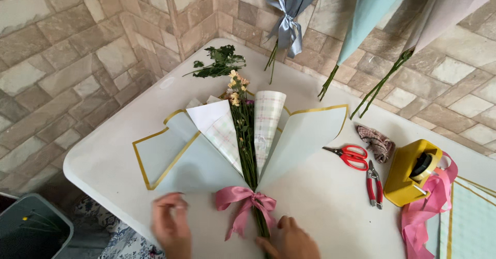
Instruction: The person wraps a small bouquet of flowers in light-blue and white paper, tying a pink ribbon around the stems to secure the arrangement.
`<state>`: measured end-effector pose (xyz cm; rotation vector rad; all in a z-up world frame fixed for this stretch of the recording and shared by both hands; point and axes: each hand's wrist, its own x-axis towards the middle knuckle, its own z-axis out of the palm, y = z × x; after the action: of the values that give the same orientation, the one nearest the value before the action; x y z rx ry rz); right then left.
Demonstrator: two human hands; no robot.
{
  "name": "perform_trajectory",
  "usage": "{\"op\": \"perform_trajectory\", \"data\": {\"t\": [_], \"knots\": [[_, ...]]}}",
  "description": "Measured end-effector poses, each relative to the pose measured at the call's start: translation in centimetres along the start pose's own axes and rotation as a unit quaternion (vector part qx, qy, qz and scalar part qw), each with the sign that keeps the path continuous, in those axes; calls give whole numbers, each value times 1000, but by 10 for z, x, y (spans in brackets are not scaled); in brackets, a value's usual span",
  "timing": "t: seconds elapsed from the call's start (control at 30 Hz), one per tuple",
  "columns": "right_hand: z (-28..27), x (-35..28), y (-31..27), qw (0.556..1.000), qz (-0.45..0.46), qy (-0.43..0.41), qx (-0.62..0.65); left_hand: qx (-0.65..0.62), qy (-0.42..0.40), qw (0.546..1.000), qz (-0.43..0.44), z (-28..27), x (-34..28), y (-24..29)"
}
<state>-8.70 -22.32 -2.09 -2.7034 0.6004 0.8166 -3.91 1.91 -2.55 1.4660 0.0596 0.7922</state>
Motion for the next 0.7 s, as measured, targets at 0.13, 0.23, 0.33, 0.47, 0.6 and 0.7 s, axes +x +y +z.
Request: {"op": "perform_trajectory", "data": {"t": [0.13,0.23,0.33,0.47,0.6,0.7], "knots": [[79,31,22,989,-118,89,-9,-55,-39,982,-178,3,-47,-37],[67,21,21,990,-76,83,80,-146,-58,938,-310,8,-67,-49],[45,6,19,966,-84,75,231,-187,-72,885,-420,21,-60,-17],[33,-17,14,950,-56,78,298,-231,-144,814,-512,49,-32,51],[23,-39,2,939,-63,82,329,-251,-226,726,-599,75,-18,49],[37,-32,5,933,-87,105,332,-361,-199,688,-597,92,-28,2]]}}
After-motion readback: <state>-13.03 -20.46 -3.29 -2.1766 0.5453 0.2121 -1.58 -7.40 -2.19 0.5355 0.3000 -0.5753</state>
